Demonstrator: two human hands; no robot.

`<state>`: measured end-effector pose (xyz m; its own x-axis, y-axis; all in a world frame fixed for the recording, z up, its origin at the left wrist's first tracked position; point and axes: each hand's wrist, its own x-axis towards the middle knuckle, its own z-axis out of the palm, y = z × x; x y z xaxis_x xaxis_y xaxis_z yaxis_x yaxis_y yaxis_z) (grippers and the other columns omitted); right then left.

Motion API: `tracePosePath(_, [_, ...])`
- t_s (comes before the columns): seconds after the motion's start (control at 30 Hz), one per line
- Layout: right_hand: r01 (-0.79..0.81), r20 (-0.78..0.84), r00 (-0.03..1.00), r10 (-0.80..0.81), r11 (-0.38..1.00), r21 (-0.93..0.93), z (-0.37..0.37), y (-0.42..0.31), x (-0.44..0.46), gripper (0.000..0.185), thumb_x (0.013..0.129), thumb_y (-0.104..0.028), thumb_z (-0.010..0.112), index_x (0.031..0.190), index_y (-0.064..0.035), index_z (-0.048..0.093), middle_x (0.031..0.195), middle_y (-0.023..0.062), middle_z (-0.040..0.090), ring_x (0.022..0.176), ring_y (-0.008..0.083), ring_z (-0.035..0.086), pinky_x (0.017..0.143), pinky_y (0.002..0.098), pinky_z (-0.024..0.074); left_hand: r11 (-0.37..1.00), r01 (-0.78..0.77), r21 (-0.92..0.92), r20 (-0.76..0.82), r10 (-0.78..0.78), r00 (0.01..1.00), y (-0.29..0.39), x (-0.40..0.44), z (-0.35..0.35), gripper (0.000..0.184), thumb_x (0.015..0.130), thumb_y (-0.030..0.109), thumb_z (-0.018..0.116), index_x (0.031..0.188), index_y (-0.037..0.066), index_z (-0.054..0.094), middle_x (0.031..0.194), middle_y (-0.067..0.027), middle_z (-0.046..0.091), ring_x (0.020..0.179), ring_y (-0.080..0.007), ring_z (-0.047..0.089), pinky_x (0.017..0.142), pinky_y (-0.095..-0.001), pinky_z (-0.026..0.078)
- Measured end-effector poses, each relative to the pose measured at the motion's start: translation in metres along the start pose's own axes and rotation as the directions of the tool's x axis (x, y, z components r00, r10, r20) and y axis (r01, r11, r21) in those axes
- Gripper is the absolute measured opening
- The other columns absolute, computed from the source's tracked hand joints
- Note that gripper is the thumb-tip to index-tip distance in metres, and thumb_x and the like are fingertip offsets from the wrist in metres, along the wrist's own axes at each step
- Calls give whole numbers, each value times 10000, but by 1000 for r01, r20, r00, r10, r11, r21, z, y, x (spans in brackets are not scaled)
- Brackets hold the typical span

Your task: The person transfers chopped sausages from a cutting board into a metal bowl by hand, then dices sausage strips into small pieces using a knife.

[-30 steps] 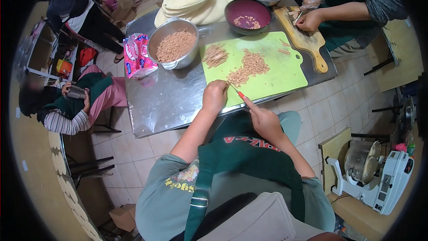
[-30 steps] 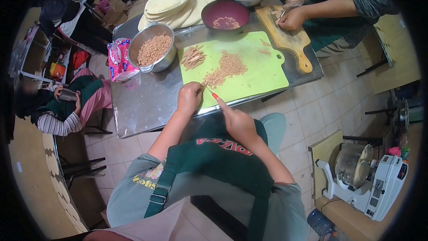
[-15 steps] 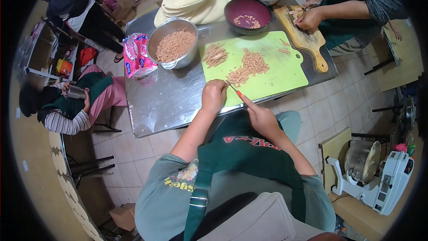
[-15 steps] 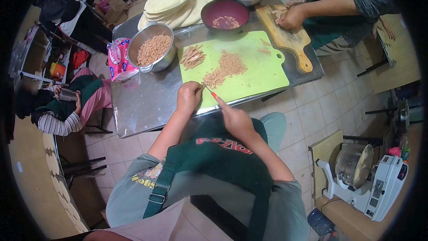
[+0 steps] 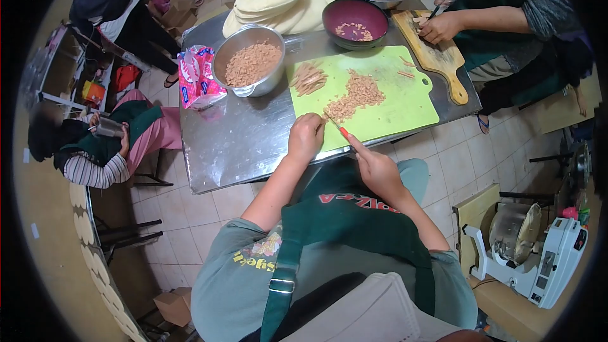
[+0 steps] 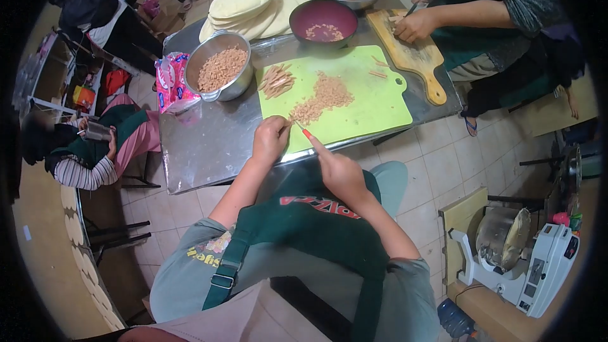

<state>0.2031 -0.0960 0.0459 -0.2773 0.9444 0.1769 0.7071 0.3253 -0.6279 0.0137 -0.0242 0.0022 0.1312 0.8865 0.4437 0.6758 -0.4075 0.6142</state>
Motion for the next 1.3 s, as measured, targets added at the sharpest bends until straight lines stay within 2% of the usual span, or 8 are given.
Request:
tracePosePath(0.37, [29, 27, 999, -27, 996, -90, 5, -2, 4, 464, 839, -99, 513, 1294, -183, 483, 516, 157, 508, 459, 326, 521, 462, 438, 409, 1000, 7, -13, 26, -7, 1000, 2, 4, -2, 47, 687, 21, 635, 729, 5, 618, 737, -168, 606, 710, -336, 590, 657, -389, 475])
tracePosePath(0.63, [-74, 97, 993, 67, 995, 70, 21, 3, 10, 464, 866, -118, 480, 1325, -180, 439, 563, 196, 533, 516, 368, 542, 496, 459, 417, 997, 80, -20, -17, -81, 997, -1, 3, 2, 55, 699, 43, 650, 707, -5, 625, 679, -161, 600, 633, -328, 589, 602, -390, 477])
tracePosePath(0.77, [-75, 121, 990, 68, 996, 56, 12, 6, -12, 497, 873, -95, 473, 1354, -196, 397, 636, 217, 554, 565, 384, 549, 544, 455, 423, 994, 107, -4, -34, -107, 994, -4, 2, 4, 83, 704, 67, 669, 707, -6, 631, 678, -160, 604, 618, -316, 589, 587, -382, 475])
tracePosePath(0.83, [-92, 121, 989, 89, 996, 16, 10, 8, -21, 489, 861, -110, 484, 1338, -200, 418, 604, 192, 551, 535, 365, 549, 508, 456, 424, 983, 185, -22, -22, -185, 982, -5, 1, 5, 107, 700, 87, 687, 710, -5, 633, 681, -157, 608, 615, -299, 593, 583, -364, 475])
tracePosePath(0.97, [-82, 110, 991, 78, 996, 35, 0, 6, -19, 484, 859, -108, 488, 1332, -187, 427, 619, 189, 560, 539, 362, 550, 511, 453, 426, 983, 178, -37, -19, -179, 984, -6, 1, 3, 112, 698, 93, 692, 711, -3, 636, 674, -155, 607, 612, -289, 595, 582, -350, 477])
tracePosePath(1.07, [-19, 12, 1000, 18, 997, 73, 6, 4, -13, 477, 857, -106, 490, 1326, -174, 436, 609, 183, 556, 529, 358, 543, 510, 448, 428, 981, 176, -79, -19, -178, 984, -5, -2, 2, 87, 695, 76, 675, 706, -2, 638, 667, -151, 606, 615, -282, 599, 588, -344, 481])
tracePosePath(1.23, [2, 38, 999, 0, 999, -37, 11, -4, 0, 481, 851, -102, 496, 1324, -177, 444, 536, 162, 518, 483, 340, 525, 483, 446, 419, 993, 119, -25, -27, -119, 992, -5, 0, 4, 63, 682, 68, 652, 695, 7, 640, 690, -146, 620, 618, -273, 608, 579, -342, 486])
tracePosePath(1.3, [12, 42, 999, -9, 999, -53, 17, 1, 3, 482, 850, -103, 498, 1323, -181, 446, 527, 160, 514, 475, 335, 524, 474, 444, 417, 989, 147, -31, -9, -147, 989, -6, 0, 3, 67, 682, 71, 652, 695, 7, 640, 694, -147, 622, 617, -275, 609, 577, -343, 485])
